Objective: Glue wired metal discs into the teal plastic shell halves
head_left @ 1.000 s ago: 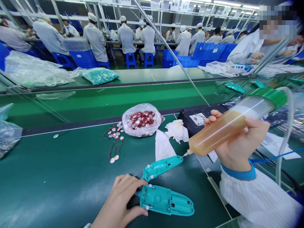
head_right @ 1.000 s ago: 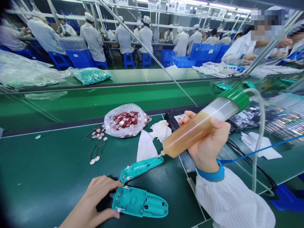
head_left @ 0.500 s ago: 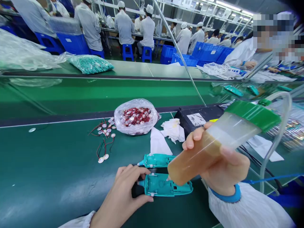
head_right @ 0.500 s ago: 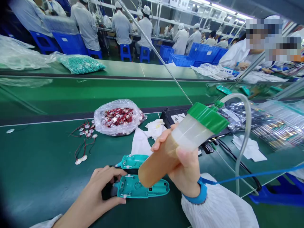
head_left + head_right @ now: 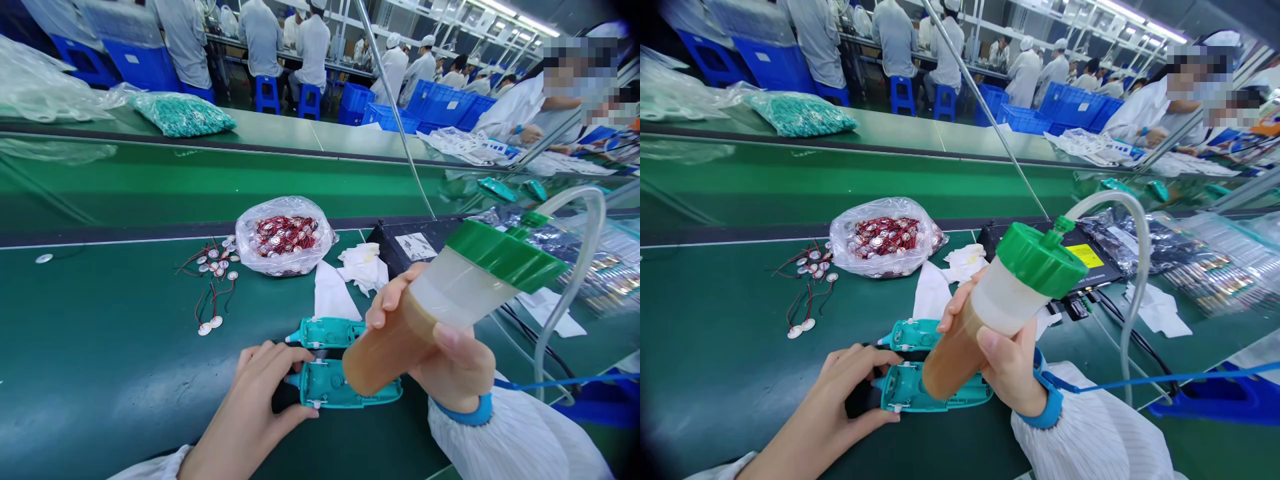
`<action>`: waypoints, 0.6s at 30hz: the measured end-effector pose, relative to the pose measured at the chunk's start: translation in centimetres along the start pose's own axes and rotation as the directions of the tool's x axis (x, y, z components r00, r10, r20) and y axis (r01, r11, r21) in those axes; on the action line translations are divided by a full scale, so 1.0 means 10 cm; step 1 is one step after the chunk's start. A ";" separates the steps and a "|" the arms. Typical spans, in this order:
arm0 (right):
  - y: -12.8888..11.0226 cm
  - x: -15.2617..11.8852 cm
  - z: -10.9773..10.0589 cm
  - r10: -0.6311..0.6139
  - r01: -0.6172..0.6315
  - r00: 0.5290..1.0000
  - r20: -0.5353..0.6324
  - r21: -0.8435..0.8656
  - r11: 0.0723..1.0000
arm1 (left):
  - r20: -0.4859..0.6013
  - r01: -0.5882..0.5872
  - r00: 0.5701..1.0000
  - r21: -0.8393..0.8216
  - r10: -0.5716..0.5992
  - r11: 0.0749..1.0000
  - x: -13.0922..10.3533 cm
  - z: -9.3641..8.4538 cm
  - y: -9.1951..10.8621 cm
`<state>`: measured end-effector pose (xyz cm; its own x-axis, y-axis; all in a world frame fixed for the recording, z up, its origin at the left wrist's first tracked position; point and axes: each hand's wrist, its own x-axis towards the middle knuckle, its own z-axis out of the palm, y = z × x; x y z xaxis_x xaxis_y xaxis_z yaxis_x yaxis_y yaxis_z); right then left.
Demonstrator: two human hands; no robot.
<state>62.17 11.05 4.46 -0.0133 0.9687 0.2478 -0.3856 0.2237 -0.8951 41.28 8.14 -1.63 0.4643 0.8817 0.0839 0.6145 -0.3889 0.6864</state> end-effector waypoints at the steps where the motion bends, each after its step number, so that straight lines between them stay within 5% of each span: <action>1: 0.00 0.00 0.00 -0.004 0.004 1.000 0.003 0.000 1.000 | 0.000 0.000 1.000 0.008 0.000 1.000 0.00 0.00 -0.01; 18: 0.02 0.00 -0.03 0.011 -0.010 0.999 0.050 -0.017 1.000 | 0.031 0.018 0.999 0.013 -0.018 1.000 -0.04 0.06 -0.07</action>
<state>62.36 11.17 4.15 -0.0635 0.9647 0.2557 -0.3695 0.2153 -0.9039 41.04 7.89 -2.62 0.4727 0.8799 0.0489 0.6307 -0.3765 0.6786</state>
